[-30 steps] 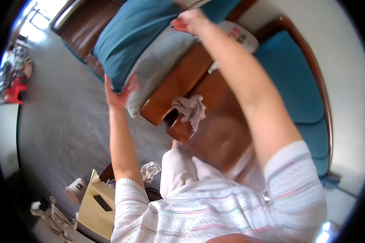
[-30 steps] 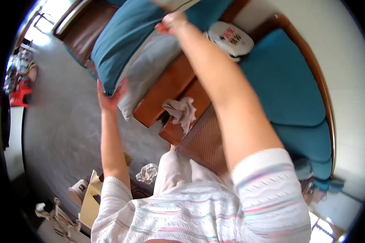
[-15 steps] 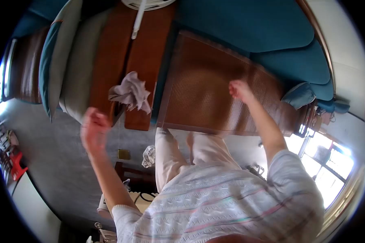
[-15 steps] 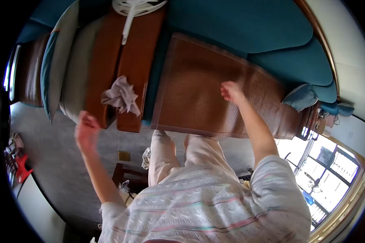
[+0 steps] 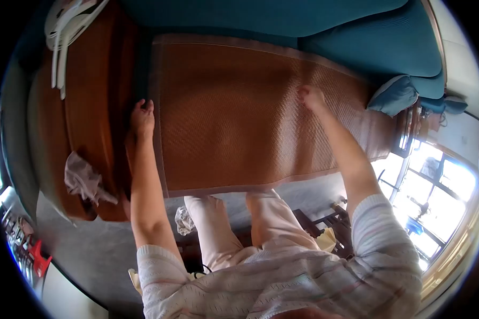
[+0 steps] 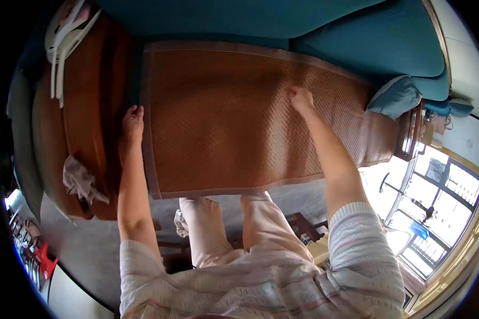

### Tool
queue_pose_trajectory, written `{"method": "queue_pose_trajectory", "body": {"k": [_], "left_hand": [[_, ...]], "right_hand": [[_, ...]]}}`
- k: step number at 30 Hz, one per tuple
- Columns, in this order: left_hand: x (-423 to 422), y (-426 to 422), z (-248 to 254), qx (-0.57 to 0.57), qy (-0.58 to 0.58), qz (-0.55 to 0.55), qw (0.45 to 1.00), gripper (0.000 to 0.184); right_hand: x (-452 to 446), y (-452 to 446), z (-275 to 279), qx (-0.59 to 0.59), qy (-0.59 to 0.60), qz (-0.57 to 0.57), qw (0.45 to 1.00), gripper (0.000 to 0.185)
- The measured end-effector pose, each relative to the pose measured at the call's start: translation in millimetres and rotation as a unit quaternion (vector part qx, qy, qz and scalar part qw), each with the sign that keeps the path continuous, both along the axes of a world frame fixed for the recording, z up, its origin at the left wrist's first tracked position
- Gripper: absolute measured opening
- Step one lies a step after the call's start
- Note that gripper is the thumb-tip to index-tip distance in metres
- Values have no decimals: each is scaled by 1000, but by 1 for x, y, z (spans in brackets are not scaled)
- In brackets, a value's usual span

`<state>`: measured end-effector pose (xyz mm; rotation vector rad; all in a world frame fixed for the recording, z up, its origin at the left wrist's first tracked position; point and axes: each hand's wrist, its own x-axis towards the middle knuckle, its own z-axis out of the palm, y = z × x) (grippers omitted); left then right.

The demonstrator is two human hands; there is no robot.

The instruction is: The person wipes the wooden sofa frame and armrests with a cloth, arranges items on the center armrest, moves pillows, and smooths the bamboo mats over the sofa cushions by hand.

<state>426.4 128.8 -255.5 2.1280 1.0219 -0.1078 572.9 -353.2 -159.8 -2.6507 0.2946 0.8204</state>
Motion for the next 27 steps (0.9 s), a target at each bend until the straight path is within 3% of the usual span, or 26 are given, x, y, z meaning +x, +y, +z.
{"method": "queue_pose_trajectory", "body": {"k": [2,4,6,9,12,15,17,20,23,24,27], "left_hand": [[27,-4,9,111,45,-46,992,47],[47,-1,5,98,25,-52,993,50],[56,4,-5,106,-1,-47,993,50],[67,5,-30,122,-57,-27,990,46],[62,15,-50,103,-92,-5,990,39],[62,4,-35,66,-130,23,989,31],[62,4,-30,-1,-161,67,985,26],[72,6,-18,12,-189,57,980,26],[75,14,-45,-49,-240,91,965,30],[74,16,-52,-13,-232,84,969,30],[72,16,-54,92,-187,50,977,31]], "right_hand": [[39,-10,-19,-164,-104,126,973,30],[80,-9,-31,-211,-82,133,965,35],[119,0,-38,-271,15,141,952,40],[135,6,-50,-133,-152,193,960,40],[153,-5,-66,-119,-111,223,961,40],[170,3,-43,-121,87,102,984,44],[176,-22,-55,-105,39,140,984,47],[200,-51,-78,-57,-27,130,990,48],[202,-22,-82,-31,-51,104,993,48],[200,-15,-83,-26,-54,97,993,47],[171,-13,-104,6,-219,87,972,48]]}}
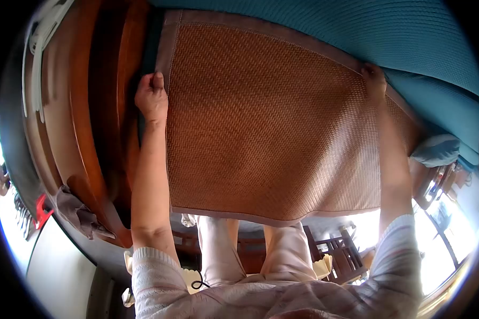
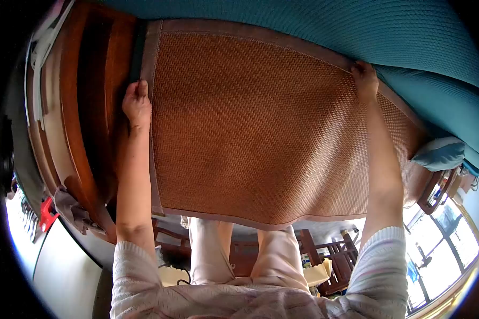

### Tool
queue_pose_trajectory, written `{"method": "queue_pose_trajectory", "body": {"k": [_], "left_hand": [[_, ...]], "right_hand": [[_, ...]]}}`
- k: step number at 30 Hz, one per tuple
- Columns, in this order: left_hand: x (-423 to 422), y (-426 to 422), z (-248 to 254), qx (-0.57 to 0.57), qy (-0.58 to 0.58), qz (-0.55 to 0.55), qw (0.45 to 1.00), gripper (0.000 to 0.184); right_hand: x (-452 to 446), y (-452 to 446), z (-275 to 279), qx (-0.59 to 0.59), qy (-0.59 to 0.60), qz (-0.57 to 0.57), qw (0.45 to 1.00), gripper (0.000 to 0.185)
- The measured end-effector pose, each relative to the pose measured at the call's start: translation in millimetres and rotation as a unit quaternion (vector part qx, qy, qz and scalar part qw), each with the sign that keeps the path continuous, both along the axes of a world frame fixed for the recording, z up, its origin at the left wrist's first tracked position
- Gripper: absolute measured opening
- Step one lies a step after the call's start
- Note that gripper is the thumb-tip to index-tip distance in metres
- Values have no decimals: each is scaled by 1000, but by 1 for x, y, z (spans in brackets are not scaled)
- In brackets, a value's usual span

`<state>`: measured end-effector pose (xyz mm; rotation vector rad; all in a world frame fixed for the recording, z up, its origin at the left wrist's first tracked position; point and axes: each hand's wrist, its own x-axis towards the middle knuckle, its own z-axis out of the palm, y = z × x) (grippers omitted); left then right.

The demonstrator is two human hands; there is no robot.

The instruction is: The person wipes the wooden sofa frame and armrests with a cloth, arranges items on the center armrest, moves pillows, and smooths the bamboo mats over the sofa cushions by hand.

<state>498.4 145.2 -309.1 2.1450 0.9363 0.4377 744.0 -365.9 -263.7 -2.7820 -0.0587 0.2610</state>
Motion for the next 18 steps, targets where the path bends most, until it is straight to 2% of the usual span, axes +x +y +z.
{"method": "queue_pose_trajectory", "body": {"k": [2,4,5,6,7,8,9,11,13,15,18], "left_hand": [[3,-7,17,81,51,-7,995,30],[9,-13,23,82,61,0,995,26],[8,-15,23,82,71,4,994,24],[6,-12,21,125,131,-25,983,22],[12,-13,32,186,117,-44,975,24],[18,-19,40,243,104,-64,962,27],[28,-28,50,296,88,-81,948,31],[63,-28,52,304,78,-193,930,45],[104,-16,38,341,61,-178,921,50],[133,4,14,295,50,-137,944,53],[141,3,14,318,106,-135,932,56]], "right_hand": [[-18,18,-9,-20,-75,7,997,54],[-35,42,-26,-79,-122,41,988,61],[-47,56,-30,-118,-126,23,985,63],[-58,74,-33,-154,-131,8,979,65],[-65,87,-37,-187,-135,-5,973,68],[-63,87,-35,-144,-88,-17,986,66],[-63,87,-35,-148,-94,-16,984,66],[-64,87,-36,-159,-107,-12,981,66],[-64,86,-39,-156,-121,-11,980,65],[-65,86,-41,-159,-129,-12,979,65],[-64,85,-43,-171,-151,-2,974,65]]}}
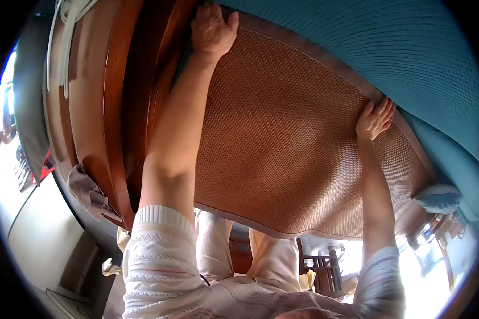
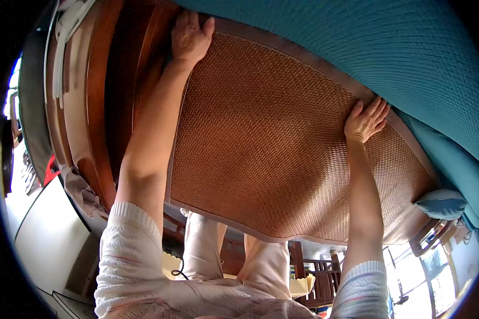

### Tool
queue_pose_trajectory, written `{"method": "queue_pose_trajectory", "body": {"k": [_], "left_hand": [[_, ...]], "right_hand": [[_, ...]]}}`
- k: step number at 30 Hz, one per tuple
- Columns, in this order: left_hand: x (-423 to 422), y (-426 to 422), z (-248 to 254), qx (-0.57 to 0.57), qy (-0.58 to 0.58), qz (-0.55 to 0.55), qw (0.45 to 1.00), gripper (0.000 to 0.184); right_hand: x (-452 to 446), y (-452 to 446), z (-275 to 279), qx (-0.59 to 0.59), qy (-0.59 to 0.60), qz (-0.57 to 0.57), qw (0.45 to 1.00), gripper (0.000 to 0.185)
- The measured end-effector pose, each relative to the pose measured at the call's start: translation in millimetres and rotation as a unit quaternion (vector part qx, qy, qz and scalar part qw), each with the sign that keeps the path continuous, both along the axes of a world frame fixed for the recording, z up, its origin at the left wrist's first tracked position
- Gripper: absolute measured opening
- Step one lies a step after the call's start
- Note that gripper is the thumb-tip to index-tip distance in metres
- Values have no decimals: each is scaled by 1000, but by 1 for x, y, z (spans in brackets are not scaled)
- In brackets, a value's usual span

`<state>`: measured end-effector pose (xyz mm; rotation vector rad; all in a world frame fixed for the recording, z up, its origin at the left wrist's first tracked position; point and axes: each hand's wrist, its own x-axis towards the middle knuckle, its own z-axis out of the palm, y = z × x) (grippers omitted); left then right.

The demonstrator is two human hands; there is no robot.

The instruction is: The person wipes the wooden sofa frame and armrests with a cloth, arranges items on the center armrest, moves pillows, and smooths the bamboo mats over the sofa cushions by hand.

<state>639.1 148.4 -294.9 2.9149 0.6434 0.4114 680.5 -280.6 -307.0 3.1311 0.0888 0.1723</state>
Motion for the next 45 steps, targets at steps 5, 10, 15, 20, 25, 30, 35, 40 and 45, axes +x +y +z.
{"method": "queue_pose_trajectory", "body": {"k": [5,10,15,20,25,30,35,40,45], "left_hand": [[-71,-12,10,-83,37,9,996,68],[-199,-51,72,-172,190,134,957,63],[-81,-31,45,-131,42,7,990,60],[15,3,43,-130,123,-13,984,62],[21,9,51,-105,297,0,949,70],[-74,-16,51,-163,198,70,964,65],[-242,-53,44,-70,147,126,979,64],[-468,-122,72,-253,324,386,825,60],[-505,-170,110,-206,407,407,791,31]], "right_hand": [[0,3,3,-8,-27,8,1000,65],[1,-1,-1,-19,-25,3,1000,64],[0,1,2,-14,-8,8,1000,65],[0,-2,-1,-11,-14,11,1000,65],[4,-1,-2,-11,-18,6,1000,65],[3,2,0,-26,-5,-8,1000,64],[3,0,1,-10,-23,22,999,64],[2,1,-3,-15,-28,17,999,61],[6,-1,-9,-16,-31,17,999,62]]}}
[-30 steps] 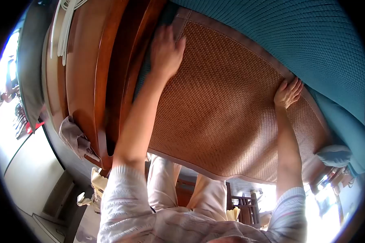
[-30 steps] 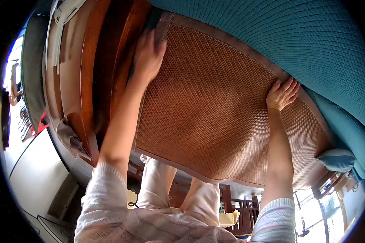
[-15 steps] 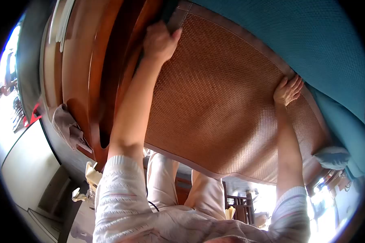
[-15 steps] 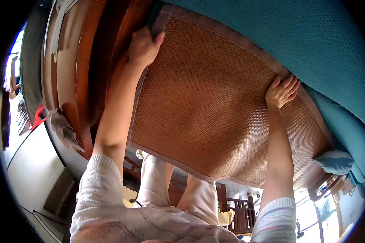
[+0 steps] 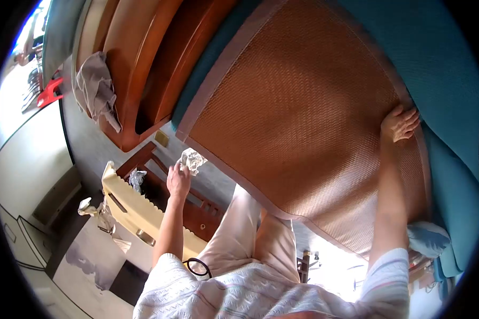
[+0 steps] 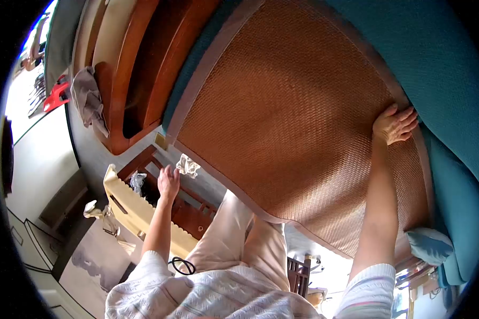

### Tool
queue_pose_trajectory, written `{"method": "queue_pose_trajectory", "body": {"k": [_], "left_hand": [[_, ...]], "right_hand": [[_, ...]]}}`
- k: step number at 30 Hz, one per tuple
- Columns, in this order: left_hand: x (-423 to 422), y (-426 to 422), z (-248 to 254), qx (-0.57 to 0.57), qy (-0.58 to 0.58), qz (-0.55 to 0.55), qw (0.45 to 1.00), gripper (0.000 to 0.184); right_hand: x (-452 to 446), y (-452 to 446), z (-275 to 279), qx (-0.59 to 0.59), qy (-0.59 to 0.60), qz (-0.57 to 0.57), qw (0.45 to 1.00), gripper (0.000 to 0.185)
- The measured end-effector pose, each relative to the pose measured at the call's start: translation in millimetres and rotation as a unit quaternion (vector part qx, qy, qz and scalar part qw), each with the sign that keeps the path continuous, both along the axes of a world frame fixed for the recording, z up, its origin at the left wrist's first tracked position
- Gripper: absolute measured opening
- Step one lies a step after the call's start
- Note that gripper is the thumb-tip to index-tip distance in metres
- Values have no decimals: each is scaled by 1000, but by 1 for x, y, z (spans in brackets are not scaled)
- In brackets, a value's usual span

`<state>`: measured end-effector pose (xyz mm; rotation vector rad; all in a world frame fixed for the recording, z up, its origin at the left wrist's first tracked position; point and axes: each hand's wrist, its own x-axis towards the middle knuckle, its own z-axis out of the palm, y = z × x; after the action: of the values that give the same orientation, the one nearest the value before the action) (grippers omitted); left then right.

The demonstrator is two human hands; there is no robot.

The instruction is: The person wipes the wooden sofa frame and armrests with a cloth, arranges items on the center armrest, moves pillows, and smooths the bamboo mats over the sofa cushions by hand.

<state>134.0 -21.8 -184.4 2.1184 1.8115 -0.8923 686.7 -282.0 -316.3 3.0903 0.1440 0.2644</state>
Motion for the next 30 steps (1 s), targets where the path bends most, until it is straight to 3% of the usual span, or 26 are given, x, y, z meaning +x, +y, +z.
{"method": "queue_pose_trajectory", "body": {"k": [2,3,4,5,6,7,9,13,15,17,19,20,21,22,24,26,27,28,30], "left_hand": [[46,16,0,82,-197,-186,959,28],[101,24,6,112,-311,-199,923,27],[141,30,-7,62,-377,-134,914,30],[195,42,-10,59,-431,-157,887,32],[238,57,-29,170,-403,-284,853,34],[276,77,-51,165,-413,-320,837,42],[318,107,-77,225,-375,-354,827,50],[251,116,-86,151,-375,-309,861,60],[189,104,-87,136,-399,-267,867,62],[113,84,-78,126,-346,-214,905,63],[49,53,-68,175,-303,-122,929,51],[11,43,-68,42,-221,-29,974,47],[-22,34,-68,-88,-135,67,985,44],[-41,15,-61,-42,-12,-178,983,37],[-58,-8,-70,195,-180,-137,954,33],[56,3,-12,260,-300,-114,911,33],[83,16,-22,201,-440,-180,856,35],[124,29,-24,215,-360,-286,862,29],[206,62,-38,215,-392,-278,850,35]], "right_hand": [[-2,-2,2,3,-4,5,1000,63],[-1,-2,3,0,10,-1,1000,64],[1,-1,3,1,12,-1,1000,64],[1,-2,3,5,14,-5,1000,65],[1,-3,3,10,14,-10,1000,65],[1,-2,2,12,0,-8,1000,66],[1,1,4,20,-2,-5,1000,66],[0,-2,3,18,-1,-10,1000,65],[-1,1,5,14,2,-12,1000,65],[3,-2,2,6,0,-13,1000,65],[9,-6,-5,5,-12,2,1000,65],[8,-9,-6,5,-16,8,1000,65],[6,-8,-5,11,-10,3,1000,64],[4,-2,-1,19,-10,-3,1000,64],[4,1,2,26,-13,-8,1000,64],[1,0,2,28,-11,0,1000,64],[2,1,2,23,-17,1,1000,65],[1,1,1,18,-23,0,1000,65],[1,1,-3,19,-29,-1,999,65]]}}
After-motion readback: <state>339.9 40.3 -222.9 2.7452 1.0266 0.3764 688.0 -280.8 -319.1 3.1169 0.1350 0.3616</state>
